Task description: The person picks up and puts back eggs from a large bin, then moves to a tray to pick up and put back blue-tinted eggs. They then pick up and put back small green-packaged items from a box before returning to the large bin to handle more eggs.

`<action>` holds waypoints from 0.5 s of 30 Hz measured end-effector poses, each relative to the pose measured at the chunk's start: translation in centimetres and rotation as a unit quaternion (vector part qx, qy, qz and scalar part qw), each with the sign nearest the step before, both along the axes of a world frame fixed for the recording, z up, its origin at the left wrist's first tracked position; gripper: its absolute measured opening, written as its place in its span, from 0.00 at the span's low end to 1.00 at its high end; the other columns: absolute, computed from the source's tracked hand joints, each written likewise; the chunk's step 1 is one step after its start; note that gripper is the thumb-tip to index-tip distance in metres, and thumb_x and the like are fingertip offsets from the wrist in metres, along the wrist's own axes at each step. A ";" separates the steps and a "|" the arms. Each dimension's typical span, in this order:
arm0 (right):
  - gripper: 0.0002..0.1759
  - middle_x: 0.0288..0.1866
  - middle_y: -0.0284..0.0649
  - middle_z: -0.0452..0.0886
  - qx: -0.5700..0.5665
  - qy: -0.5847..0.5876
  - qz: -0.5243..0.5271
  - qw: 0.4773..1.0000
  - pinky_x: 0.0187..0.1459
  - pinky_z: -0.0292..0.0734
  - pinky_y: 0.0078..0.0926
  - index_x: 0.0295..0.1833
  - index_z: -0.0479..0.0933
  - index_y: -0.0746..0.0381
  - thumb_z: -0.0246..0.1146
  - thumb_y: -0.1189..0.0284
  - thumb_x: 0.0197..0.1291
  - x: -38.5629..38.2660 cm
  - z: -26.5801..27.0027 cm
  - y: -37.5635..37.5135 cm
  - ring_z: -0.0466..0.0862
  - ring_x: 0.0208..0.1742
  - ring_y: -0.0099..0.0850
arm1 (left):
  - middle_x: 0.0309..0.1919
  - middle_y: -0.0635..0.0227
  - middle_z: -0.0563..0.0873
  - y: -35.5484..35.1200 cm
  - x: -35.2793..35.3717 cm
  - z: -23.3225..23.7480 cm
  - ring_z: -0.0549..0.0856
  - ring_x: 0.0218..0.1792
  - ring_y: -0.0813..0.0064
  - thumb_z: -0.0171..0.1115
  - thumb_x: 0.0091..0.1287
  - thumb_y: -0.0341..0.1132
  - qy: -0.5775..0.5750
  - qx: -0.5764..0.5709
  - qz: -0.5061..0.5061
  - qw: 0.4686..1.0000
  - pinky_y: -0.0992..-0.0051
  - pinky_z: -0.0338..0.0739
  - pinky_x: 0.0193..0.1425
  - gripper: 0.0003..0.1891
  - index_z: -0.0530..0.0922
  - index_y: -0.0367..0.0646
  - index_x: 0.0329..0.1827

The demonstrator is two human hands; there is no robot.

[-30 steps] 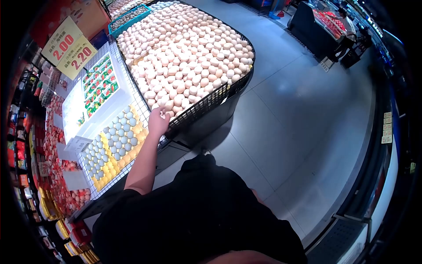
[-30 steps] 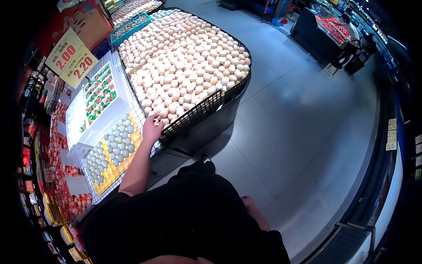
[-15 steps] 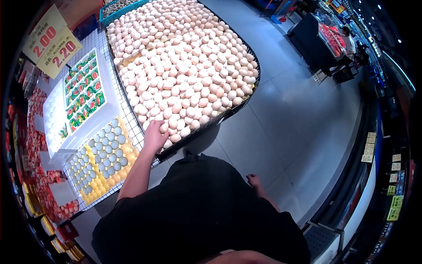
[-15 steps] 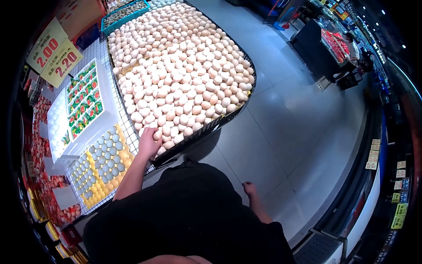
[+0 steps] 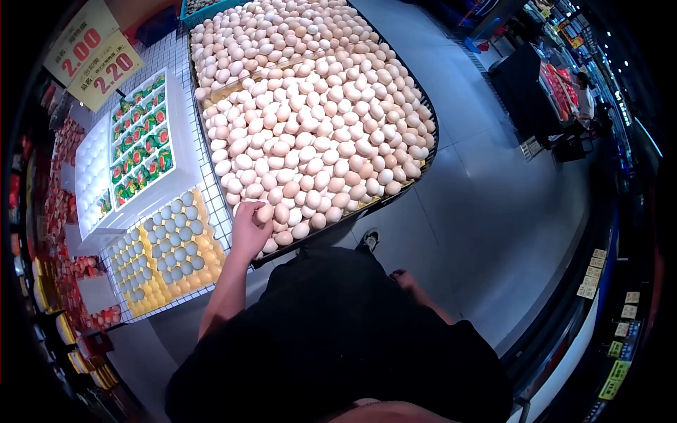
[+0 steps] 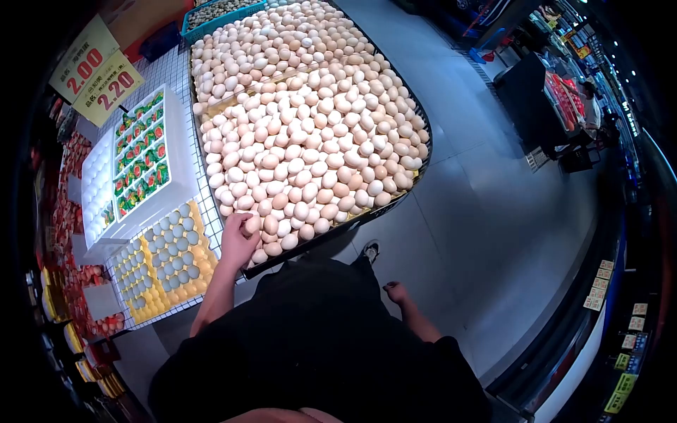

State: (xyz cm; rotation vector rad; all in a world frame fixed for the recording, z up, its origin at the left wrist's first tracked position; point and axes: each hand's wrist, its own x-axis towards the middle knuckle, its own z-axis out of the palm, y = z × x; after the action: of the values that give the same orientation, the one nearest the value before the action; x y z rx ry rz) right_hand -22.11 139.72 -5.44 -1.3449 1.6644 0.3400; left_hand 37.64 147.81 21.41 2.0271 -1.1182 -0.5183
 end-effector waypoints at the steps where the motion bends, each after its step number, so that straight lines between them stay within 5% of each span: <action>1: 0.30 0.67 0.54 0.93 0.002 -0.003 0.006 1.000 0.76 0.82 0.44 0.67 0.90 0.64 0.74 0.53 0.71 -0.3 -0.3 -1.5 0.91 0.71 0.50 | 0.57 0.57 0.85 -0.8 -0.6 0.4 0.89 0.55 0.55 0.79 0.64 0.31 -0.025 -0.030 0.001 0.999 0.62 0.87 0.62 0.23 0.87 0.40 0.63; 8: 0.30 0.67 0.55 0.92 -0.019 -0.009 0.092 0.996 0.76 0.82 0.45 0.67 0.90 0.64 0.74 0.52 0.71 -2.9 -1.6 -14.2 0.90 0.72 0.52 | 0.60 0.56 0.87 -12.2 -6.6 3.5 0.89 0.58 0.56 0.79 0.66 0.31 -0.016 -0.044 0.002 0.999 0.62 0.88 0.64 0.23 0.87 0.40 0.64; 15: 0.31 0.64 0.58 0.93 0.009 -0.091 0.023 0.996 0.73 0.84 0.44 0.66 0.88 0.70 0.74 0.55 0.71 -8.0 -6.7 -23.9 0.92 0.67 0.49 | 0.62 0.57 0.87 -27.8 -11.6 5.0 0.88 0.64 0.52 0.77 0.68 0.37 -0.084 0.035 -0.032 0.995 0.57 0.85 0.71 0.23 0.88 0.42 0.65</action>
State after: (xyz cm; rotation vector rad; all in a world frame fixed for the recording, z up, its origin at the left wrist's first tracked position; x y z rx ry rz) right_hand -30.07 115.83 -12.12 -1.3621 1.4780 0.2503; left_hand 26.05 119.96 26.38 2.1321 -1.2854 -0.4321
